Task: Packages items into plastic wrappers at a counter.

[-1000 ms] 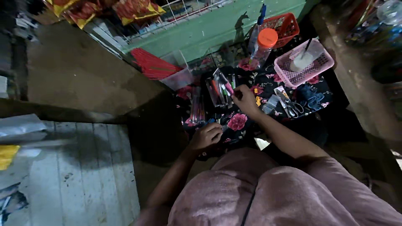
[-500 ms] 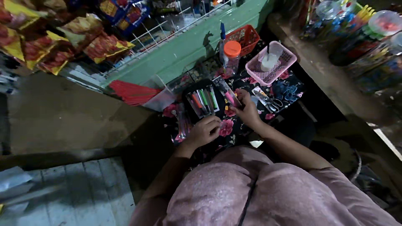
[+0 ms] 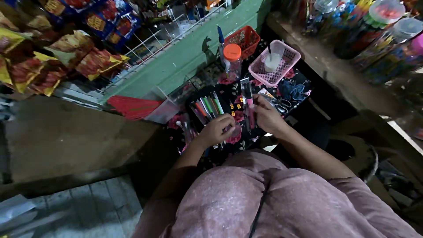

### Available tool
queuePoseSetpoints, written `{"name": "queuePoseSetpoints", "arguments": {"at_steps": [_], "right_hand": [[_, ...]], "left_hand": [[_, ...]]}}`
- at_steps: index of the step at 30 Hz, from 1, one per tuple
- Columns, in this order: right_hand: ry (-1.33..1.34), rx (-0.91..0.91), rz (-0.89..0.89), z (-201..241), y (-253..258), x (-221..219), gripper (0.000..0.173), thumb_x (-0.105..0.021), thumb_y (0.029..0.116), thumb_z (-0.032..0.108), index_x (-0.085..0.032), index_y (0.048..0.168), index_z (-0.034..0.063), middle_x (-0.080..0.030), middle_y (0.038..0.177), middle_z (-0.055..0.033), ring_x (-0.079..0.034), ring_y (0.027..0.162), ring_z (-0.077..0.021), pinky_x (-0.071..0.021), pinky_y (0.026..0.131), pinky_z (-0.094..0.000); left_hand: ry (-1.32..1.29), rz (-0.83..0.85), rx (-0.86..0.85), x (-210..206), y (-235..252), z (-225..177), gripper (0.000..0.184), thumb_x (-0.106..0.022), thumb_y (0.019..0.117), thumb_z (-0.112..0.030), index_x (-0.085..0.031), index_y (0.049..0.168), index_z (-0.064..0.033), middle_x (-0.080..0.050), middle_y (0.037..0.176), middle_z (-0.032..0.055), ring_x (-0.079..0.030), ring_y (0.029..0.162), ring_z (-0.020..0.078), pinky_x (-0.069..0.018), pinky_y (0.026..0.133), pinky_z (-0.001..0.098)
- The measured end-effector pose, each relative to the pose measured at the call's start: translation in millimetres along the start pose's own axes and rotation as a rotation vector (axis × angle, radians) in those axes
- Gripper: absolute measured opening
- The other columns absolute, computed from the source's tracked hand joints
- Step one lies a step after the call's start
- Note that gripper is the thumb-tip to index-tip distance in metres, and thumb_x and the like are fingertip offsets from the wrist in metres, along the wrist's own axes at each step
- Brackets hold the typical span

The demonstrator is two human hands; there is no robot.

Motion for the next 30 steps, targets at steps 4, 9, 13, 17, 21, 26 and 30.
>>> {"name": "queuePoseSetpoints", "arguments": {"at_steps": [4, 9, 13, 17, 21, 26, 30], "right_hand": [[-0.303, 0.211, 0.034, 40.3, -6.0, -11.8, 0.034, -0.057, 0.0917, 0.001, -0.049, 0.125, 0.0004, -0.064, 0.11, -0.0014, -0.064, 0.097, -0.0038, -0.0556, 0.085, -0.0243], [-0.365, 0.49, -0.004, 80.2, -10.9, -16.5, 0.05, -0.068, 0.0899, 0.002, -0.041, 0.132, -0.0039, -0.065, 0.113, -0.0036, -0.068, 0.101, -0.0077, -0.0599, 0.087, -0.0272], [-0.136, 0.499, -0.027, 76.8, -9.1, -21.6, 0.057, -0.072, 0.087, 0.0, -0.039, 0.134, 0.0066, -0.064, 0.115, 0.0026, -0.067, 0.098, -0.0069, -0.0602, 0.081, -0.0256], [0.005, 0.369, -0.115, 62.3, -7.0, -28.4, 0.06, -0.071, 0.0867, -0.001, -0.037, 0.136, 0.0093, -0.064, 0.112, 0.0011, -0.068, 0.091, -0.0086, -0.0608, 0.075, -0.0266], [0.102, 0.292, -0.166, 59.4, -9.0, -33.5, 0.055, -0.066, 0.0881, -0.005, -0.038, 0.132, 0.0132, -0.064, 0.107, 0.0023, -0.069, 0.088, -0.0094, -0.0618, 0.076, -0.0291], [0.04, 0.26, -0.14, 54.7, -13.1, -27.8, 0.061, -0.068, 0.0879, -0.002, -0.036, 0.139, 0.0108, -0.063, 0.111, 0.0002, -0.069, 0.09, -0.0105, -0.0622, 0.077, -0.0293], [-0.044, 0.241, -0.094, 55.0, -13.2, -23.1, 0.061, -0.069, 0.087, -0.001, -0.037, 0.138, 0.0099, -0.064, 0.109, 0.0014, -0.068, 0.087, -0.0081, -0.0605, 0.073, -0.0245]], "left_hand": [[0.035, -0.016, 0.003, 7.1, 6.3, -10.0, 0.015, -0.062, 0.0938, -0.009, -0.072, 0.094, 0.0028, -0.066, 0.11, 0.0193, -0.066, 0.102, 0.0261, -0.0555, 0.091, 0.0346], [0.159, -0.128, -0.048, 18.6, 11.2, -13.4, 0.013, -0.069, 0.0944, -0.017, -0.078, 0.095, -0.0069, -0.064, 0.105, 0.0171, -0.064, 0.097, 0.0272, -0.055, 0.087, 0.0384], [0.178, -0.197, -0.095, 29.0, 10.9, -20.1, 0.013, -0.068, 0.0926, -0.016, -0.077, 0.088, -0.0072, -0.064, 0.099, 0.018, -0.063, 0.092, 0.0273, -0.0539, 0.084, 0.0368], [0.159, -0.247, -0.128, 33.3, 6.3, -18.1, 0.015, -0.071, 0.0933, -0.021, -0.08, 0.089, -0.0095, -0.062, 0.098, 0.0154, -0.06, 0.093, 0.0218, -0.0508, 0.085, 0.0297], [0.122, -0.318, -0.148, 33.5, 0.5, -14.8, 0.015, -0.072, 0.0937, -0.024, -0.08, 0.09, -0.0116, -0.059, 0.103, 0.014, -0.056, 0.097, 0.0165, -0.0467, 0.089, 0.024], [-0.017, -0.361, -0.162, 37.1, -2.2, -6.8, 0.015, -0.072, 0.0963, -0.025, -0.078, 0.096, -0.0114, -0.058, 0.109, 0.0118, -0.055, 0.099, 0.0097, -0.0467, 0.089, 0.0191], [-0.043, -0.303, -0.17, 37.8, -2.7, -4.8, 0.016, -0.07, 0.0971, -0.024, -0.078, 0.095, -0.0092, -0.059, 0.11, 0.0125, -0.056, 0.1, 0.0102, -0.0479, 0.089, 0.0194]]}}
Point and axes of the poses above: each hand's wrist, its own y-axis towards the middle knuckle, its own x-axis out of the back of the hand, z = x × y, the point moved 1 cm from there along y, towards the middle knuckle
